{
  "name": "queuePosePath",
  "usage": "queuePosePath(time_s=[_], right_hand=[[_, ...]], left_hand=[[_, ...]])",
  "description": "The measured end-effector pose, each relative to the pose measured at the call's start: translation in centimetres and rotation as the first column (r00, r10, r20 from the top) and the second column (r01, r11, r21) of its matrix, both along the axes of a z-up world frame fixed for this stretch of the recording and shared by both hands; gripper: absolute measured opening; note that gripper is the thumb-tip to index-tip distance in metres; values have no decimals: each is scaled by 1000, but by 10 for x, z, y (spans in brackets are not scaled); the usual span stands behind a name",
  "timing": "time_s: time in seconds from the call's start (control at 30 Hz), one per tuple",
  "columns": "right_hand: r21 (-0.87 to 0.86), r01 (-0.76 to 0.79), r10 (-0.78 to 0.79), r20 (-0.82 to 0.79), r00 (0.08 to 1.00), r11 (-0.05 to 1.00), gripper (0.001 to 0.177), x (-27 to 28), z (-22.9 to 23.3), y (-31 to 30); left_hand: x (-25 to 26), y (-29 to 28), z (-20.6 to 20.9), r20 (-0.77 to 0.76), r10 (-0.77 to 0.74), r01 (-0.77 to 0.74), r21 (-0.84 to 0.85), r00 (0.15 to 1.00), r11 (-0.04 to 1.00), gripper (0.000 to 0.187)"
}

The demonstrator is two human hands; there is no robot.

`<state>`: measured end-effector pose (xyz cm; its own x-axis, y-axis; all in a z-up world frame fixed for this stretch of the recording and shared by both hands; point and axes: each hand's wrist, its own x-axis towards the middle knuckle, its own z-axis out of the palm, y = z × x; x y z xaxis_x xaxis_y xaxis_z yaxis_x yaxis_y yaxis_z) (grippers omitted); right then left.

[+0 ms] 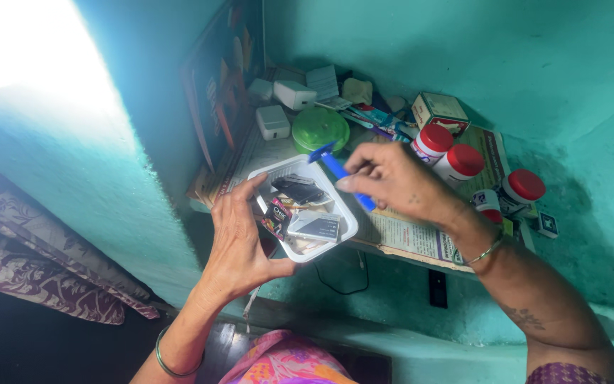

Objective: The person gathers various small items from a cluttered shelf and places them into a white plastic container. They pick up a small notebook, a SIM card, a lighter, a small box, a tube of toothpaste, a comb, a pair of scissors, and a small photograph, placing each into the container.

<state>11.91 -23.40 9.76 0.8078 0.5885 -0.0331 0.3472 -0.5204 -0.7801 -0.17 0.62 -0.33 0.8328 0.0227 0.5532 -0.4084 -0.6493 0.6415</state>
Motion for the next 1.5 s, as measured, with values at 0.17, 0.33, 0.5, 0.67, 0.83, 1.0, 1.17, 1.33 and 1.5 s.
queuePosePath(time_s=[0.17,0.33,0.5,0.67,0.83,1.0,1.17,1.33,1.5], right_hand=[[146,-121,145,-159,977,982,30,-34,8,32],[-2,-274,258,343,903,962,31,-54,11,42],[-248,-356,412,744,526,901,49,-87,-9,50],[-357,-160,391,811,436,920,67,-91,-15,54],[-251,-362,410,777,478,898,55,-78,-11,42],[-119,-84,145,733,665,989,24,1,-14,17],[-327,189,89,676,732,926,39,105,-29,-12],[-497,313,128,669,732,809,43,156,-61,-28],[-576,495,18,663,749,651,34,182,-53,-68]], left_hand=[[0,-4,-5,13,39,-40,18,999,999,121],[2,1,-5,35,21,-22,16,999,1000,127],[5,3,-7,53,9,-10,23,999,1000,135],[4,2,-4,70,-17,16,6,997,1000,138],[6,4,-1,89,-25,21,37,996,999,120],[7,5,-4,56,-19,17,38,998,999,113],[5,6,-2,39,-27,26,18,999,999,109],[2,6,3,39,-23,22,11,999,1000,108],[0,4,5,51,-14,13,15,999,1000,109]])
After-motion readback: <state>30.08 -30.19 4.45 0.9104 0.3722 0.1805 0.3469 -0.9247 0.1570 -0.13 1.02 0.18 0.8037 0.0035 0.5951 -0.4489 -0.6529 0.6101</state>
